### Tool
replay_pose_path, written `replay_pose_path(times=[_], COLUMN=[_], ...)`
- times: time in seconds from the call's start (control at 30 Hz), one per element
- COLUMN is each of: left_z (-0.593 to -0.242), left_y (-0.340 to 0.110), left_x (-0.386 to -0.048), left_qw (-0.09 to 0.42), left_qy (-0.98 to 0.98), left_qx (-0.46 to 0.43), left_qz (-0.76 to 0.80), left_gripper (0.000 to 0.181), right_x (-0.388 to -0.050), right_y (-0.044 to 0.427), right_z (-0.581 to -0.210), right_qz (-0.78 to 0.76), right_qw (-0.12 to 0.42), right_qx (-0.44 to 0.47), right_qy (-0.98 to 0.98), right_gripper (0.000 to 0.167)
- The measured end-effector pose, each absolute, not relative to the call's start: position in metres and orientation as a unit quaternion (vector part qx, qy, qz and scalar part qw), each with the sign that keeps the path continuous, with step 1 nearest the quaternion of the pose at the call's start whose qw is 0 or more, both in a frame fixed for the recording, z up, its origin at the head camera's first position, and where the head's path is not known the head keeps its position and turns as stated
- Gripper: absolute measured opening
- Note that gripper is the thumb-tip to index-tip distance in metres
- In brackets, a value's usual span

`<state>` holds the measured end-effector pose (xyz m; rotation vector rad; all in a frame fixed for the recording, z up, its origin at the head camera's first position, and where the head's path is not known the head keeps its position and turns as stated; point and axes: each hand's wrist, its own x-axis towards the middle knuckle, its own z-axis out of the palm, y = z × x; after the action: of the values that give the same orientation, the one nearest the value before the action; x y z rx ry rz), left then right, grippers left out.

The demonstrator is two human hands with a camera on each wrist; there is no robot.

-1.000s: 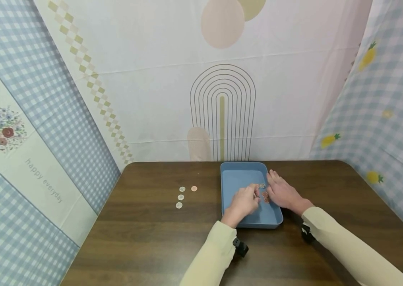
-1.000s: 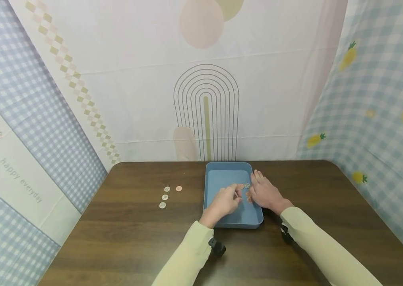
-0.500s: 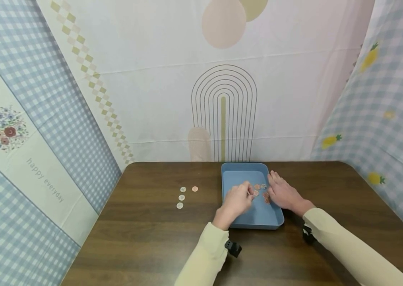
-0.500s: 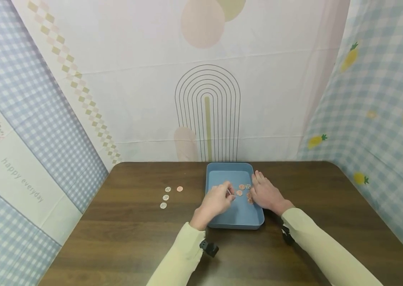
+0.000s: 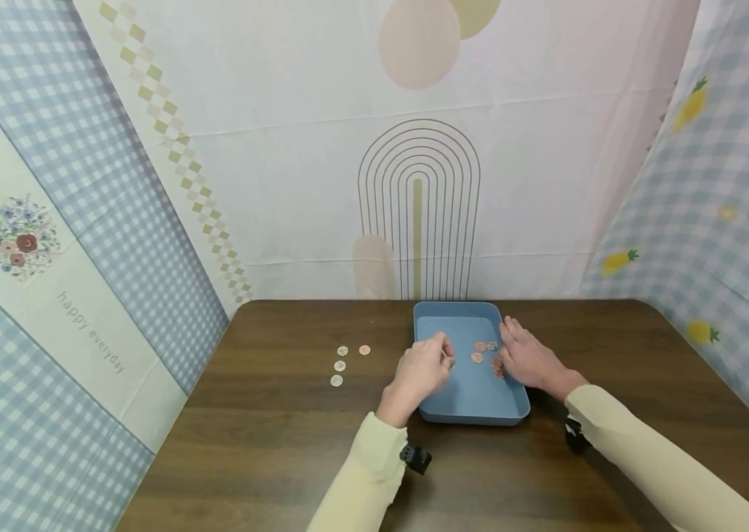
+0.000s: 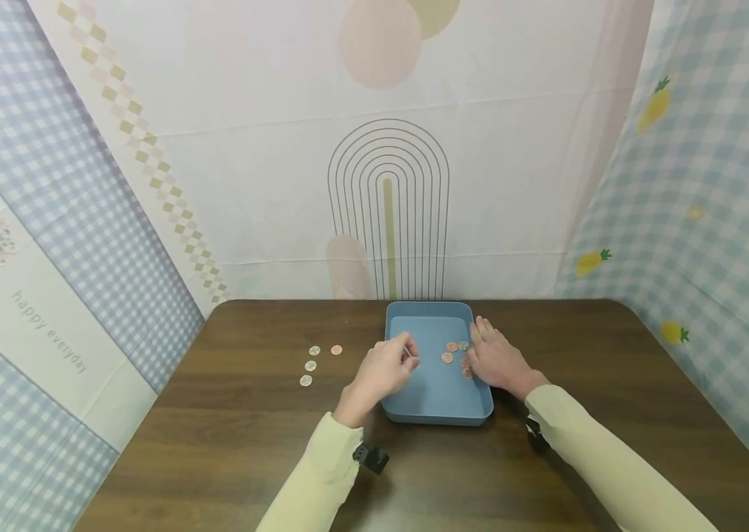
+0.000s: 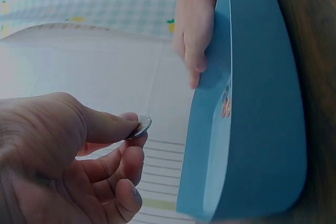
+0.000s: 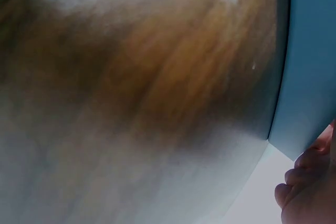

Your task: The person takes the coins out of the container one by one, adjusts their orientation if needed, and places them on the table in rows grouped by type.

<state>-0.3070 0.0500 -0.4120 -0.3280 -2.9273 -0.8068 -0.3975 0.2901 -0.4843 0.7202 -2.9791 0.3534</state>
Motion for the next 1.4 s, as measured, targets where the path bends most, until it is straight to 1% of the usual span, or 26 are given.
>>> replay_pose_path(times=[0.23,0.43,0.6,0.83,1.13,1.4], left_z=[-0.413,-0.413,-0.414,-0.417,-0.426,-0.434], left_y=[0.033,0.02,0.008,-0.011,-0.042,-0.073], left_x=[-0.301,-0.297,-0.293,-0.287,-0.281,-0.28], left_qw=[0.052,0.064,0.062,0.072,0.056,0.066], left_qy=[-0.954,-0.956,-0.957,-0.955,-0.957,-0.955], left_qx=[-0.117,-0.111,-0.112,-0.107,-0.089,-0.066], left_qz=[-0.27,-0.264,-0.259,-0.266,-0.272,-0.282], left_gripper=[0.007,0.006,0.005,0.006,0.009,0.01], right_x=[-0.396,-0.394,-0.391,-0.388,-0.386,-0.384], right_y=[0.291,0.291,0.29,0.288,0.287,0.286], right_z=[-0.485,-0.485,-0.485,-0.485,-0.486,-0.486], right_qz=[0.109,0.109,0.116,0.118,0.11,0.111], right_qw=[0.031,0.03,0.027,0.029,0.025,0.032], right_qx=[0.226,0.224,0.224,0.222,0.22,0.221], right_qy=[-0.968,-0.968,-0.967,-0.967,-0.969,-0.968], right_gripper=[0.057,0.057,0.057,0.058,0.058,0.058])
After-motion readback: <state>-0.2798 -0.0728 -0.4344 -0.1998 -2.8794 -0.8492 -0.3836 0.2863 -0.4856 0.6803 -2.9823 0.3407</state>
